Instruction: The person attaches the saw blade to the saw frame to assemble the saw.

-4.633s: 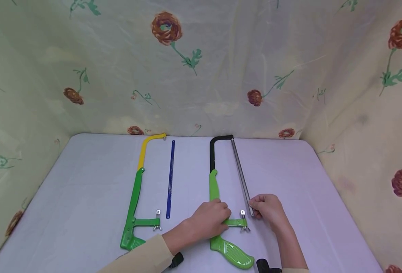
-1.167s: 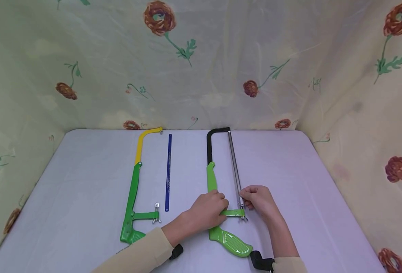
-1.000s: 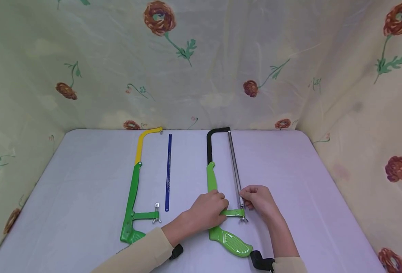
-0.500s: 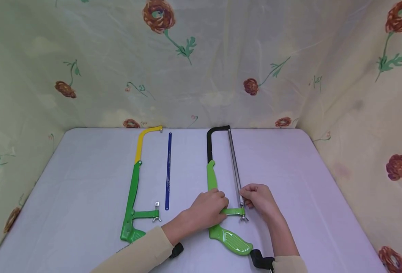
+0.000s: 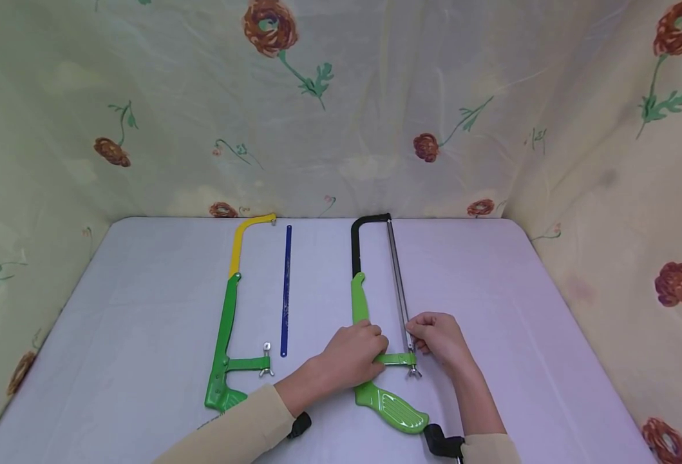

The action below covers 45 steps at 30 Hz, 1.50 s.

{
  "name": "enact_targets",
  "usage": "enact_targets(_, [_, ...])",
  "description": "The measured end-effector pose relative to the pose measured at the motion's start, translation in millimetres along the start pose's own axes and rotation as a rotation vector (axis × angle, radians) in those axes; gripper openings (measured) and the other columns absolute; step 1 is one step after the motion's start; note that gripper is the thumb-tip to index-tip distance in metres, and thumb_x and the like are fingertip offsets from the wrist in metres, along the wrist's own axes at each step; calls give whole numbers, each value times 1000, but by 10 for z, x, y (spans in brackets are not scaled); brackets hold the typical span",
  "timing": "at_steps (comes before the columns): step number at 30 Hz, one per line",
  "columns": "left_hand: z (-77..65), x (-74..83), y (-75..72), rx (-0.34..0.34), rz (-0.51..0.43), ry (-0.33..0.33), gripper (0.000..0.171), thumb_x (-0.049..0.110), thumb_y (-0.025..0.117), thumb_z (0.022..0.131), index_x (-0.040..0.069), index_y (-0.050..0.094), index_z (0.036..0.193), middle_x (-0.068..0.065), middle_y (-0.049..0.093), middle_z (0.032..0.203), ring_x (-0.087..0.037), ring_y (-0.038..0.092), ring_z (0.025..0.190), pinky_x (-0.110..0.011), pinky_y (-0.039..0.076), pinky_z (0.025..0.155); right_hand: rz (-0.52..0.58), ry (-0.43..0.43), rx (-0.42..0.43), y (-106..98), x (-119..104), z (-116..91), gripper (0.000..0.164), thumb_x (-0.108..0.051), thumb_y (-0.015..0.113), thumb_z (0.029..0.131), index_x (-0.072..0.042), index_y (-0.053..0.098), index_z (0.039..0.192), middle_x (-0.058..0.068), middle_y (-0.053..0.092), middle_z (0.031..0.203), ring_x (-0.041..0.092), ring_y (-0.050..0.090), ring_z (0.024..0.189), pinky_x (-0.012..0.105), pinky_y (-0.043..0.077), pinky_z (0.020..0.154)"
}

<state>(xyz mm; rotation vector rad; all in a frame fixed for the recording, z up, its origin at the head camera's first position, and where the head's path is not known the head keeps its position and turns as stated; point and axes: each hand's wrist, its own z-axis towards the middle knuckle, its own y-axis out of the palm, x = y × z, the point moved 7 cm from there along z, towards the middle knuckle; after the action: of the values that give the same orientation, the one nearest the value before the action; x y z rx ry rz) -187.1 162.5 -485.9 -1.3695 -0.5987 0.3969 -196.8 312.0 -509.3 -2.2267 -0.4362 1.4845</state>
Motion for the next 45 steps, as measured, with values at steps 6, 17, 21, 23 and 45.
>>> enact_targets(6, [-1,-8,21,-2,-8,-4,19,34,67,81,22,68,96,8,62,87,-5,48,73,-16,39,51,-27,0,1,10,6,4,26,-21,59,89,4,63,95,3,58,70,14,53,61,28,47,54])
enact_targets(17, [15,-2,37,-15,-3,-7,20,36,67,82,23,67,97,9,61,87,-5,48,75,-16,40,53,-38,0,4,5,11,2,24,-19,58,89,4,63,94,3,57,67,13,52,59,27,47,53])
enact_targets(21, [17,0,41,-22,-2,-11,20,36,66,82,23,67,97,9,60,87,-5,48,76,-16,41,54,-45,-9,5,12,-7,-5,24,-18,58,89,5,63,94,2,57,67,12,52,59,27,46,52])
enact_targets(23, [15,-2,42,-23,-2,-15,20,36,67,82,23,67,96,9,60,87,-5,48,76,-17,41,54,-45,-13,5,17,-11,-6,24,-17,58,89,5,63,95,3,58,68,12,52,59,26,46,52])
enact_targets(45, [1,-18,22,-8,0,-21,19,36,67,81,23,67,95,9,60,88,-4,49,76,-17,41,53,-86,-16,25,2,-17,11,23,-19,59,88,3,64,95,6,60,70,14,54,62,27,49,53])
